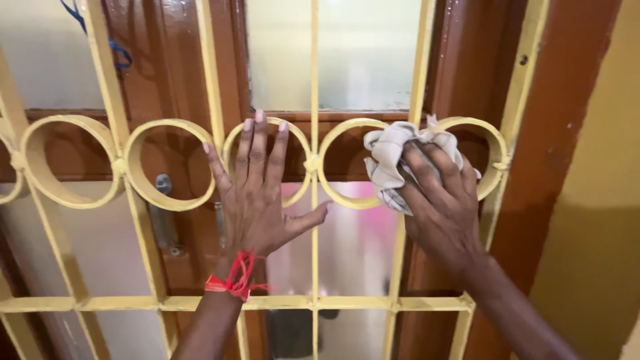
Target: The person wipes the surface of a wooden door with a white cloth. They clean the frosted glass panels and the yellow metal security grille attached to the door, moving the cloth in circular and linear motions.
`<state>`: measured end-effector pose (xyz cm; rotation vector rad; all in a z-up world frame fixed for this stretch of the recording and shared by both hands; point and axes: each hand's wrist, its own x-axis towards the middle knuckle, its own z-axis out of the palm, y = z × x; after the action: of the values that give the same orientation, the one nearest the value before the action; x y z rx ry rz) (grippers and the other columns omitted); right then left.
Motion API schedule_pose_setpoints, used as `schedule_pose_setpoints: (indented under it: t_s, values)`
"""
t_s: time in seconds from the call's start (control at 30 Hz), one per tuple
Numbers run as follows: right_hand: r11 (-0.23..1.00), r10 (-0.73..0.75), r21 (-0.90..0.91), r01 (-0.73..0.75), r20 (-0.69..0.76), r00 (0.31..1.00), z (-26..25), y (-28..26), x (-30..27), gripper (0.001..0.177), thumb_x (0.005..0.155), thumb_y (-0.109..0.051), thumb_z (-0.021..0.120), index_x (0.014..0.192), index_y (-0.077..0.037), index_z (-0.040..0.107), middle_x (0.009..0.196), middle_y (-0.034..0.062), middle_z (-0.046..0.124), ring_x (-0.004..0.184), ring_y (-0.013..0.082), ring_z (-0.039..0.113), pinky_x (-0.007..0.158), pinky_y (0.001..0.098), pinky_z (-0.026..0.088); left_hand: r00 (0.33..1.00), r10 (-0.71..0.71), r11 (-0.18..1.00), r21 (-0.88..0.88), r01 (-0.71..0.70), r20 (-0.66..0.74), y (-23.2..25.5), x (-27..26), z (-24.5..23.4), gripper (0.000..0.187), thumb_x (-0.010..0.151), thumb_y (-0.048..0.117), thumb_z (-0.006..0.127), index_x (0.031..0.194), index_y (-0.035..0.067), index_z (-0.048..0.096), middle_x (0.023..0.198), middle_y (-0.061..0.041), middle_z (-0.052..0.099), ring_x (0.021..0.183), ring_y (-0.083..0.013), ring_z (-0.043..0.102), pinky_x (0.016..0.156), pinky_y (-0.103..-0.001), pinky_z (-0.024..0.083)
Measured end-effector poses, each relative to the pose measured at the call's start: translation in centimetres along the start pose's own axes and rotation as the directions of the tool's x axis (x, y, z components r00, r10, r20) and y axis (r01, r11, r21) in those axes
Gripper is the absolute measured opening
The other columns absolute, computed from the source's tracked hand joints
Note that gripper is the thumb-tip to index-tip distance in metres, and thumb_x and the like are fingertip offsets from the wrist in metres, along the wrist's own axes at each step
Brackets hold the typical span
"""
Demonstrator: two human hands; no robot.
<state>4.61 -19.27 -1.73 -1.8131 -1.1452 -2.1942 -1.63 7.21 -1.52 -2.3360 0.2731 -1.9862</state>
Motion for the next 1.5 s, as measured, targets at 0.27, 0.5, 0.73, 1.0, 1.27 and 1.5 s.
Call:
schedule_pose_setpoints:
  t_s: [0.27,0.5,0.73,1.0,1.27,1.5]
  values:
    - [1.0,0.0,-0.027,0.001,0.059,0.998,0.2,-3.4,0.3,0.024,0.074,-0.003,0.071,0.098,-0.002,0.072,0.125,0.0107,0.068,0.12,0.0291,0.059,0.105,0.0557,0.04,0.994,0.083,0.996,-0.03,-0.085,-0.07,-1.8,0.5,-0.9,0.119,0.074,0.084,0.067,0.162,0.015,0.026,0.165,-0.017,0.029,0.157,-0.0309,0.02,0.121,-0.074,-0.004]
    - [0.948,0.187,0.236,-0.215,0.137,0.973,1.9,-7.5,3.4,0.047,0.07,-0.002,0.066,0.118,-0.001,0.064,0.126,0.0161,0.063,0.116,0.0364,0.057,0.095,0.0481,0.041,0.98,0.197,0.978,-0.061,-0.199,-0.04,-4.8,2.4,-2.5,0.114,0.073,0.082,0.07,0.158,0.012,0.038,0.149,-0.017,0.045,0.145,-0.0333,0.041,0.123,-0.07,0.011]
    - [0.944,0.235,0.168,-0.285,0.267,0.935,2.6,-8.2,2.9,0.038,0.073,-0.007,0.074,0.109,-0.003,0.064,0.107,0.0167,0.06,0.101,0.0356,0.057,0.086,0.0476,0.042,0.978,0.189,0.975,-0.098,-0.197,-0.092,-4.5,2.1,-3.1,0.106,0.075,0.072,0.074,0.156,0.011,0.042,0.144,-0.015,0.049,0.137,-0.0328,0.047,0.122,-0.069,0.018]
    - [0.987,0.161,-0.012,-0.162,-0.049,0.986,0.3,-2.2,0.0,0.036,0.078,-0.007,0.073,0.112,-0.001,0.064,0.134,0.0206,0.058,0.117,0.0395,0.056,0.095,0.0532,0.045,0.982,0.162,0.976,-0.131,-0.174,-0.093,-4.5,2.0,-2.9,0.102,0.076,0.069,0.074,0.154,0.01,0.045,0.142,-0.014,0.049,0.136,-0.0328,0.047,0.121,-0.069,0.017]
    - [0.97,0.227,-0.106,-0.218,0.091,0.97,2.3,-1.1,6.8,0.036,0.08,-0.01,0.073,0.115,-0.005,0.072,0.131,0.0124,0.063,0.125,0.0327,0.053,0.095,0.0493,0.039,0.986,0.106,0.975,-0.183,-0.128,-0.126,-3.9,1.9,-2.8,0.099,0.078,0.069,0.073,0.152,0.009,0.047,0.144,-0.014,0.05,0.138,-0.0336,0.046,0.121,-0.069,0.016]
    - [0.992,-0.019,-0.12,0.046,0.217,0.976,2.2,-5.0,9.5,0.04,0.073,-0.01,0.072,0.112,-0.012,0.075,0.131,0.0085,0.066,0.123,0.0271,0.054,0.096,0.0466,0.038,0.988,0.084,0.972,-0.209,-0.11,-0.131,-3.7,1.8,-2.8,0.097,0.078,0.066,0.074,0.152,0.009,0.048,0.143,-0.015,0.05,0.138,-0.0341,0.046,0.122,-0.069,0.016]
